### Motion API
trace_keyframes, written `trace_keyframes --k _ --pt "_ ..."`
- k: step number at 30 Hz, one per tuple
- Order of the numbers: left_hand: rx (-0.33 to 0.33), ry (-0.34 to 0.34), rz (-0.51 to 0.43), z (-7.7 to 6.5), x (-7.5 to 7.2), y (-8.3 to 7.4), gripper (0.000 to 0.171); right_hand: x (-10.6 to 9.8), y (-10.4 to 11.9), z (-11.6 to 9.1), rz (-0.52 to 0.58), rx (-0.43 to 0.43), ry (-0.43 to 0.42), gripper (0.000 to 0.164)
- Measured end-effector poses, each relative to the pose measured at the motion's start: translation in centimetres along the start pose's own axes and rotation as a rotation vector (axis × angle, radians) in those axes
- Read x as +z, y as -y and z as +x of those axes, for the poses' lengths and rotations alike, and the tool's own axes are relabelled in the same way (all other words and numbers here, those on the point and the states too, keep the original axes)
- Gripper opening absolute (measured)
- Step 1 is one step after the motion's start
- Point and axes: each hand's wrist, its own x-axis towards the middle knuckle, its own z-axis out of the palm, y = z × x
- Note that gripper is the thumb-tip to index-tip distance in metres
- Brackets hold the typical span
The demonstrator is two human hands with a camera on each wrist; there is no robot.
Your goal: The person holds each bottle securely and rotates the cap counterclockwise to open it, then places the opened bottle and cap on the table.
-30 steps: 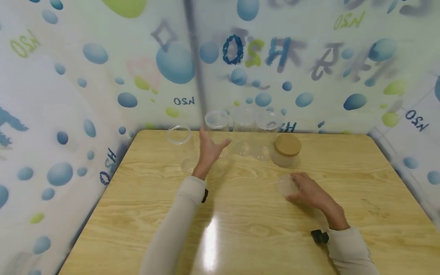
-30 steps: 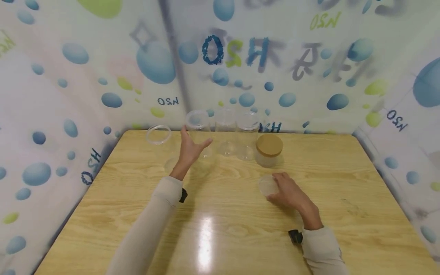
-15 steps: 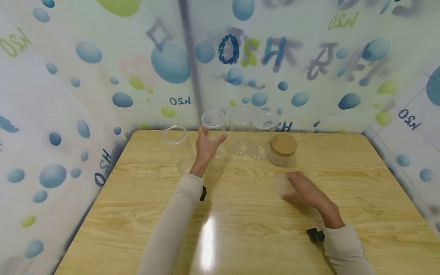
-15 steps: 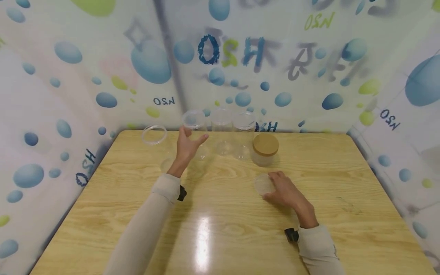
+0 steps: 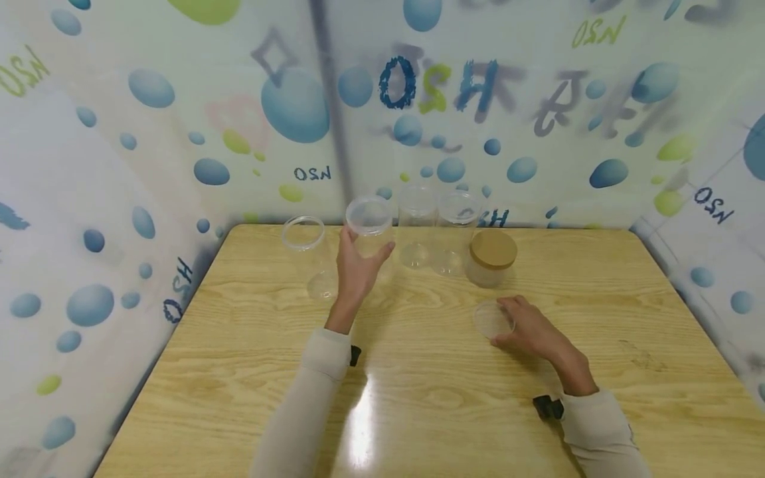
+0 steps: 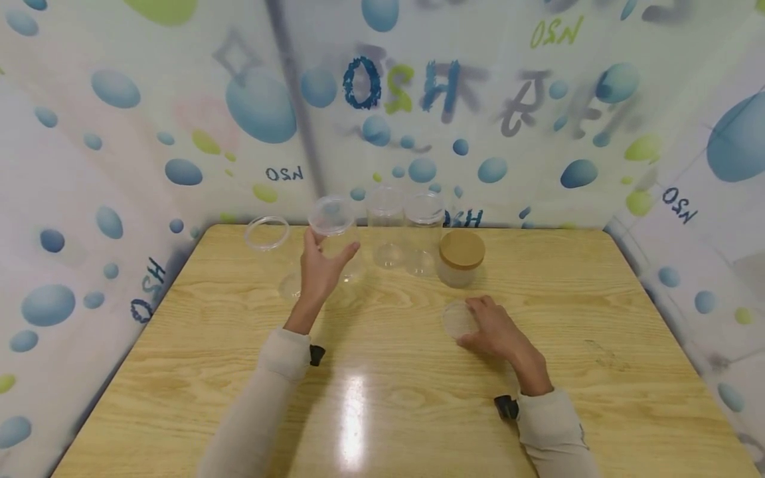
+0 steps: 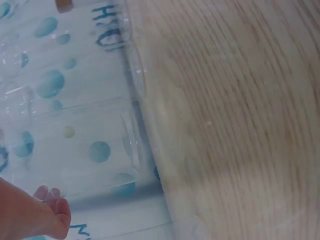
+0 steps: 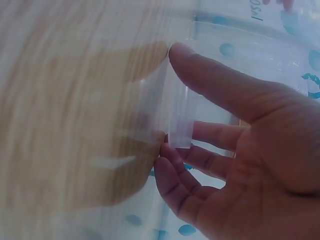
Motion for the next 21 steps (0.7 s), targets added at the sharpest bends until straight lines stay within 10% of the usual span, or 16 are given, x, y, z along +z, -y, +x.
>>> trace_keyframes --k 14,21 --pt "0.056 -0.042 -0.016 -1.7 -0.6 -0.5 0.081 0.2 -0.1 -0.1 0.023 0.003 0.023 0.081" --pt "0.150 -0.045 0.200 -1.9 -0.4 0.0 0.083 -0.2 -0.3 0.0 0.041 0.048 0.074 0.089"
